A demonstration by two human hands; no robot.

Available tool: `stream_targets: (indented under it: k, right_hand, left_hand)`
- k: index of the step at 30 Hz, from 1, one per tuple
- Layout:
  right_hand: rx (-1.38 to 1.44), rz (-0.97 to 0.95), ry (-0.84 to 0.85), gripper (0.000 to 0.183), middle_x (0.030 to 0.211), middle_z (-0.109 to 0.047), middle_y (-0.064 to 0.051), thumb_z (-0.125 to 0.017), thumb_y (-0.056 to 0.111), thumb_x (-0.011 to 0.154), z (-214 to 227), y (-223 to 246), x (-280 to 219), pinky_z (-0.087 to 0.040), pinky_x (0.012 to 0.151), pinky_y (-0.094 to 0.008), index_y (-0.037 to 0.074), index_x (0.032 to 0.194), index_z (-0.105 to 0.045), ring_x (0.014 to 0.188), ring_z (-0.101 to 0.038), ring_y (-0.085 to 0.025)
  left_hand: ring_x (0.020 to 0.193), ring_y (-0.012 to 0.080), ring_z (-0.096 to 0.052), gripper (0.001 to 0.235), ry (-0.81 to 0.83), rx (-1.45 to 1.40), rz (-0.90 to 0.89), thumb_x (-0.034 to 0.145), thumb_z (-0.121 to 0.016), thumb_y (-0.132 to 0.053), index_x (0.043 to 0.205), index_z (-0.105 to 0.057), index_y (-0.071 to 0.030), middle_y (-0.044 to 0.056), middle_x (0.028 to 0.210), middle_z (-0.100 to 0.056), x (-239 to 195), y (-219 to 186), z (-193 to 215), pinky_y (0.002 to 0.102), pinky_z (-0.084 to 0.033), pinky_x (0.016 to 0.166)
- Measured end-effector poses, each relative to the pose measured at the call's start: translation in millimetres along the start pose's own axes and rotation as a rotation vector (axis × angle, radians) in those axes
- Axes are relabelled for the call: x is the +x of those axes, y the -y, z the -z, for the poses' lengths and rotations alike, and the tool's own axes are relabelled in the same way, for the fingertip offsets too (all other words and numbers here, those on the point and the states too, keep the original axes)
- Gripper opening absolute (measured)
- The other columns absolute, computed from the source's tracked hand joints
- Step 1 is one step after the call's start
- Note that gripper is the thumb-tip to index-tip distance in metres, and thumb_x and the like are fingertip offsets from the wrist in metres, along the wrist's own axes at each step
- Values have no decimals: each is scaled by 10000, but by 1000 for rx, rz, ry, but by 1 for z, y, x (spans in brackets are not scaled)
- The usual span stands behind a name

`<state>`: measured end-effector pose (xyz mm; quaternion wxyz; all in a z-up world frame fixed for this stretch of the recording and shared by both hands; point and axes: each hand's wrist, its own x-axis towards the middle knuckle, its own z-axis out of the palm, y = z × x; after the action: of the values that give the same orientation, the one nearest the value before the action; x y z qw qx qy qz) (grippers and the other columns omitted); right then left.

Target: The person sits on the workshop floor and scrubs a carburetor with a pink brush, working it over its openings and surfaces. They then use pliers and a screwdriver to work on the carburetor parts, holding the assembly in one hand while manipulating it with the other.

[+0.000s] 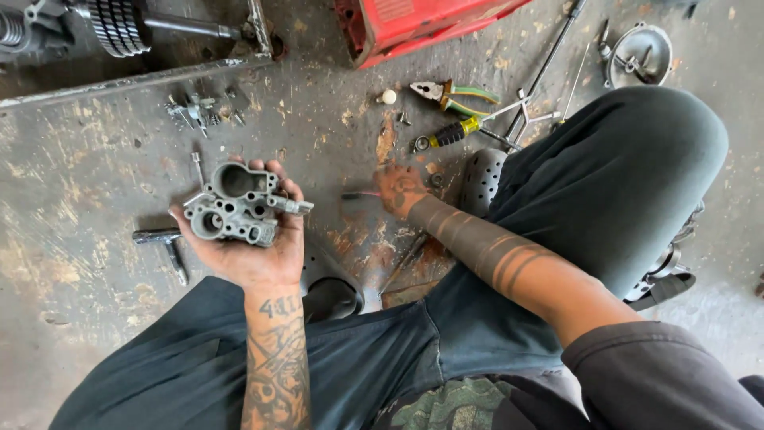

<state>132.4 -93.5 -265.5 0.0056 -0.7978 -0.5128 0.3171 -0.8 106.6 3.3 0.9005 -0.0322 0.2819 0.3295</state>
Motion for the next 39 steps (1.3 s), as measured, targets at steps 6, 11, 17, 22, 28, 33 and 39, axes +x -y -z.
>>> stream_targets:
  k: [6,11,17,22,28,33,39]
  right_hand:
    - [-160,-505,42,622,1231,-596,-183,-599,104,887,78,-27,20,-524,812,-457,90,1479,-411,929,-627,-303]
    - [-291,-711,-41,320,1022,-641,-96,-643,294,931,17,-103,19,-437,702,-433,164,1218,-589,849,-591,-257]
    - [-427,-588,-265,179,1083,-628,-142,-629,228,889,3,-122,12,-436,704,-460,173,1036,-716,947,-589,-321]
    - [-429,-401,-376,169,1115,-610,-150,-610,243,889,7,-133,5,-495,709,-478,181,958,-751,975,-592,-339]
    - [-547,-436,-494,276,1372,-541,-163,-647,224,844,57,-124,-31,-429,839,-437,209,1099,-751,1085,-529,-328]
    - [-309,-406,-837,385,1169,-585,-146,-789,196,738,130,-92,-79,-431,857,-466,105,1100,-691,1040,-544,-361]
    - [56,-460,-1024,357,894,-663,-105,-805,313,813,201,-48,-111,-523,750,-510,142,1046,-597,879,-682,-370]
  left_hand:
    - [1150,314,-652,717,124,39,-16,926,-516,-600,1297,-616,5,169,1150,-663,0,4,-6,430,-587,927]
    - [1089,346,-671,701,70,50,11,960,-461,-579,1234,-619,46,208,1103,-677,-6,12,-20,407,-608,825]
    - [1090,377,-654,742,52,-32,124,973,-450,-590,1250,-588,85,243,1132,-660,-17,12,-30,434,-584,835]
    - [1130,408,-611,726,125,-50,118,983,-484,-558,1280,-565,99,275,1151,-621,-39,1,-51,425,-581,794]
    - [1090,399,-620,730,209,-30,107,984,-486,-562,1305,-561,89,264,1138,-633,-63,-1,-72,409,-558,746]
    - [1060,358,-652,680,379,-10,104,998,-510,-540,1264,-593,81,236,1137,-657,-73,-1,-85,391,-580,753]
    - [1030,457,-702,766,163,45,99,851,-622,-640,1148,-673,65,301,1120,-697,-80,-4,-101,477,-612,717]
